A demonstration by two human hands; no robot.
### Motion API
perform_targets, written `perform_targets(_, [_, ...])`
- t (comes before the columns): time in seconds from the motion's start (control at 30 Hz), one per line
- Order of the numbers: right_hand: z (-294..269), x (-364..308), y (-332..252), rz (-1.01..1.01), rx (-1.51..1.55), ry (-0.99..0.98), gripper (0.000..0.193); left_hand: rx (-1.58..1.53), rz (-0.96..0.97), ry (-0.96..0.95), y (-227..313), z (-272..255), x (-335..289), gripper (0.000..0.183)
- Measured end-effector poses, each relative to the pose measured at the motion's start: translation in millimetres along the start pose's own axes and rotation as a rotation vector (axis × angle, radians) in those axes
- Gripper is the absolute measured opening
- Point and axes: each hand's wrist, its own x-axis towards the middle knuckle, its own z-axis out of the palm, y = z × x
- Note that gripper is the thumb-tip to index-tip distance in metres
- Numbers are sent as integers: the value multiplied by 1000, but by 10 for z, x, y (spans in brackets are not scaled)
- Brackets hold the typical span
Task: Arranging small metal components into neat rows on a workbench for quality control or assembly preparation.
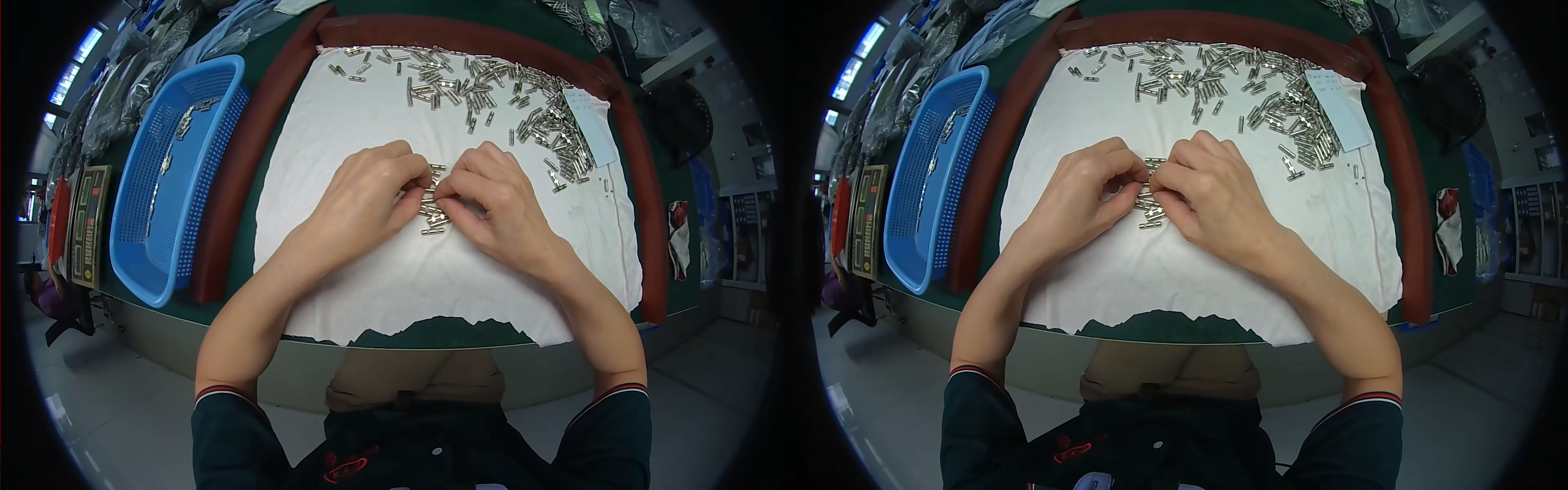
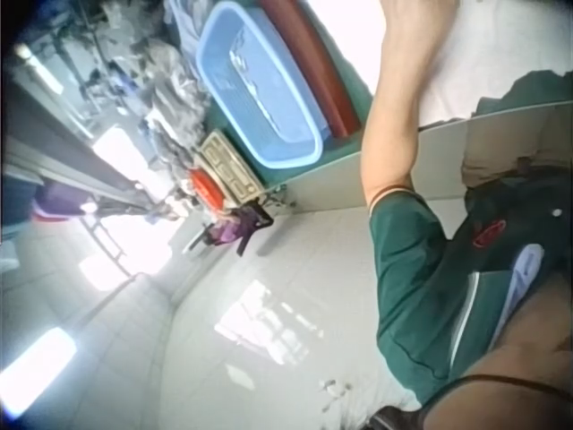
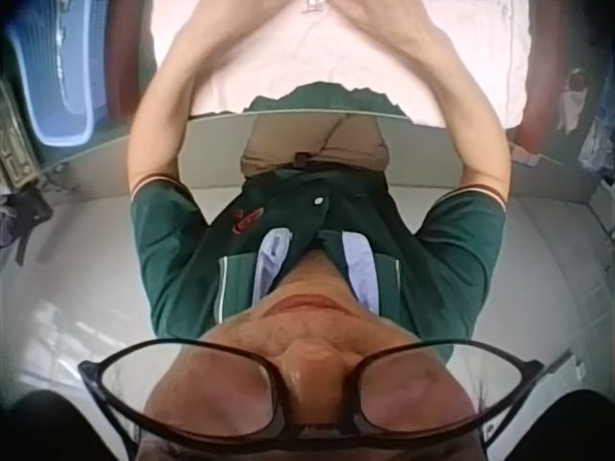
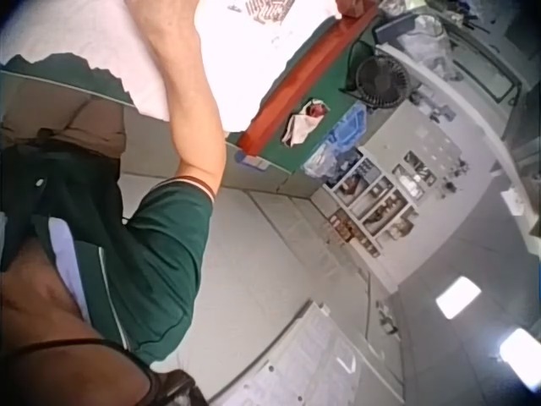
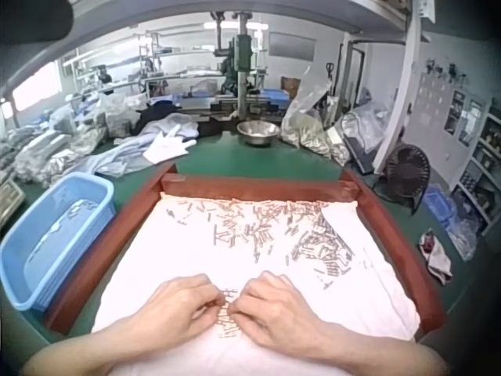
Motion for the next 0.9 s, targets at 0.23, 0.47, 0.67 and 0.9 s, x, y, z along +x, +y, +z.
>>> perform_targets(0.23, [-217, -9, -33, 62, 10, -123, 10, 74, -44, -169, 87, -203, -27, 11])
perform_targets(0.47, [-184, -10, -46, 8, 26, -204, 10, 51, -22, -163, 91, -139, -31, 11])
perform_targets(0.67, [-139, -14, -45, -11, 55, -186, 9, 31, -19, -158, 99, -90, -31, 10])
perform_targets(0.9, [-176, 0, -26, 62, 51, -173, 9, -32, 29, 53, 85, -62, -21, 19])
